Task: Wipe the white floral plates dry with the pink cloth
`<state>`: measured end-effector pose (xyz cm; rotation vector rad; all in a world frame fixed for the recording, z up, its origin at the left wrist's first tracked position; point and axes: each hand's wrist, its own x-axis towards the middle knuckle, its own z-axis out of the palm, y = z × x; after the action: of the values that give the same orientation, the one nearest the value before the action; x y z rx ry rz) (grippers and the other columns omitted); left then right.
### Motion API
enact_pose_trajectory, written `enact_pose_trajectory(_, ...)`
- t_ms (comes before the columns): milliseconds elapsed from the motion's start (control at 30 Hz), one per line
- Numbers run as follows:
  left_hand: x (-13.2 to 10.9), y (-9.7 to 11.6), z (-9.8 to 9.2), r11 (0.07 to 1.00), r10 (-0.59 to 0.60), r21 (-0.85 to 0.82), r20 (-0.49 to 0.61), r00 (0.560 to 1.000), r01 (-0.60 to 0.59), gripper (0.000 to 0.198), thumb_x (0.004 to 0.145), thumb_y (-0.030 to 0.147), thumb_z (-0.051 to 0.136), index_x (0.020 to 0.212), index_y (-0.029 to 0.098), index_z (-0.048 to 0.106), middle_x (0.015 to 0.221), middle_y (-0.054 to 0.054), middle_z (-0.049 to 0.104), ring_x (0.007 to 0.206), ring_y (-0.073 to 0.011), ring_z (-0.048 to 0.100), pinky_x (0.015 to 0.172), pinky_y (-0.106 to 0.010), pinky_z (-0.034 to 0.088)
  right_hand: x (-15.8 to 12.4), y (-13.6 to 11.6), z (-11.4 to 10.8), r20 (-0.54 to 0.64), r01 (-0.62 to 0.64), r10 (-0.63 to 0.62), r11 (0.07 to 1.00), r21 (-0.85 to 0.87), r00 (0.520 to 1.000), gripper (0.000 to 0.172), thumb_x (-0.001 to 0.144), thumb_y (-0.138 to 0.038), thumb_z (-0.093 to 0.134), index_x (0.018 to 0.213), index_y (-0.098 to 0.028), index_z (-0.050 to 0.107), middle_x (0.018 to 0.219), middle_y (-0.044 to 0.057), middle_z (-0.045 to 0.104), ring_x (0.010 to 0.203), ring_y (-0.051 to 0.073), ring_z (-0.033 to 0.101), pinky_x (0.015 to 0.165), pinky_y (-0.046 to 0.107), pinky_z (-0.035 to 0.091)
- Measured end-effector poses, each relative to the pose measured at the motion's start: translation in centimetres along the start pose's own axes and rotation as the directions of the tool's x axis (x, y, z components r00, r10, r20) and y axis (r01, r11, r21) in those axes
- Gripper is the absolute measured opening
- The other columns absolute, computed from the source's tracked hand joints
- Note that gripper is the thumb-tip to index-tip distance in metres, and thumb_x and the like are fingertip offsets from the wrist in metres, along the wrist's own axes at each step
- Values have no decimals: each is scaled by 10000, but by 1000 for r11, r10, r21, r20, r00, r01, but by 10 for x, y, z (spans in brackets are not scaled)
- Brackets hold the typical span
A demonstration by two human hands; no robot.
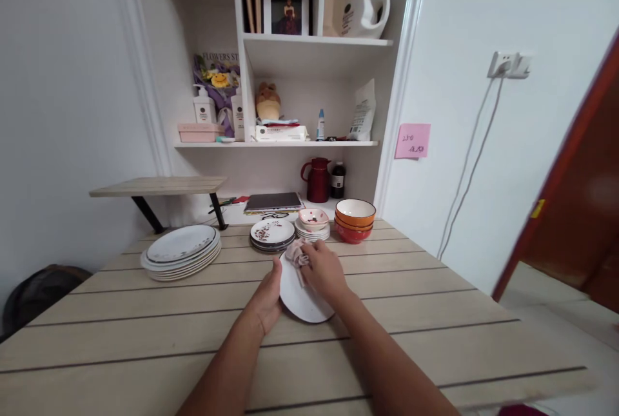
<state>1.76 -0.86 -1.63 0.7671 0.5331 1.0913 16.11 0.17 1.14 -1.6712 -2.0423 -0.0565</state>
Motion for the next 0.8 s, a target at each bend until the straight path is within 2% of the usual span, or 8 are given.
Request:
enact_pose_trajectory(100, 0, -1, 1, 1000, 16, -17, -97, 995, -18, 587, 811, 522, 583, 1253, 137, 594, 1218, -163, 664, 1173, -283, 589, 1030, -394, 425, 2, 19, -4, -30, -106, 105, 994, -24, 994, 328, 825, -236, 519, 1143, -272, 594, 1101, 77, 548, 990, 236, 531, 793, 323, 326)
enact_pose_trajectory(233, 3, 0, -4, 993, 45, -97, -242, 969, -71, 602, 825, 493, 580, 1303, 129, 539, 1201, -175, 670, 1143, -286, 611, 1008, -410, 450, -8, 31, -5, 66, -98, 103, 992, -73, 993, 337, 817, -246, 525, 1144, -261, 604, 1081, 85, 548, 953, 239, 555, 752, 315, 328)
enact_pose_trajectory(300, 4, 2, -8, 988, 60, -119, -276, 959, -96, 613, 848, 498, 541, 1340, 135, 495, 1195, -175, 673, 1128, -283, 621, 995, -422, 462, -16, 25, -4, 163, -25, 38, 996, -82, 986, 357, 781, -221, 545, 1130, -254, 612, 1047, 81, 558, 903, 229, 568, 710, 301, 324)
enact_pose_trajectory(400, 4, 6, -13, 982, 69, -148, -294, 953, -117, 598, 873, 494, 497, 1355, 140, 476, 1178, -166, 684, 1103, -277, 635, 985, -429, 472, -28, 5, -1, 269, 144, -134, 989, -19, 954, 385, 751, -227, 556, 1132, -258, 602, 1021, 65, 571, 857, 217, 572, 665, 287, 317)
enact_pose_trajectory(500, 3, 8, -12, 984, 36, -160, -252, 967, -78, 598, 868, 492, 510, 1318, 99, 516, 1158, -176, 690, 1089, -281, 642, 986, -413, 475, -34, -15, 1, 268, 277, -285, 958, 68, 920, 352, 780, -243, 526, 1127, -249, 580, 1036, 53, 565, 845, 199, 557, 677, 281, 329)
enact_pose_trajectory(600, 1, 7, -8, 988, -19, -153, -179, 984, -9, 606, 840, 495, 558, 1268, 67, 562, 1158, -192, 686, 1097, -290, 636, 985, -399, 476, -30, -23, 2, 230, 328, -343, 939, 105, 911, 312, 789, -210, 499, 1093, -232, 566, 1049, 46, 548, 866, 188, 540, 705, 275, 341)
enact_pose_trajectory(700, 1, 5, -3, 990, -45, -137, -120, 992, 28, 621, 828, 533, 555, 1265, 92, 574, 1183, -182, 677, 1120, -286, 625, 987, -401, 472, -19, -15, 2, 158, 250, -258, 966, 73, 953, 327, 800, -224, 498, 1123, -241, 548, 1092, 51, 538, 894, 195, 542, 691, 276, 340)
enact_pose_trajectory(800, 2, 3, -1, 994, -40, -110, -82, 996, 31, 643, 821, 575, 532, 1278, 124, 572, 1213, -165, 666, 1149, -278, 608, 999, -399, 461, -8, -1, 2, 76, 61, -65, 997, 56, 995, 330, 833, -243, 476, 1158, -246, 533, 1114, 61, 539, 892, 196, 556, 658, 274, 331)
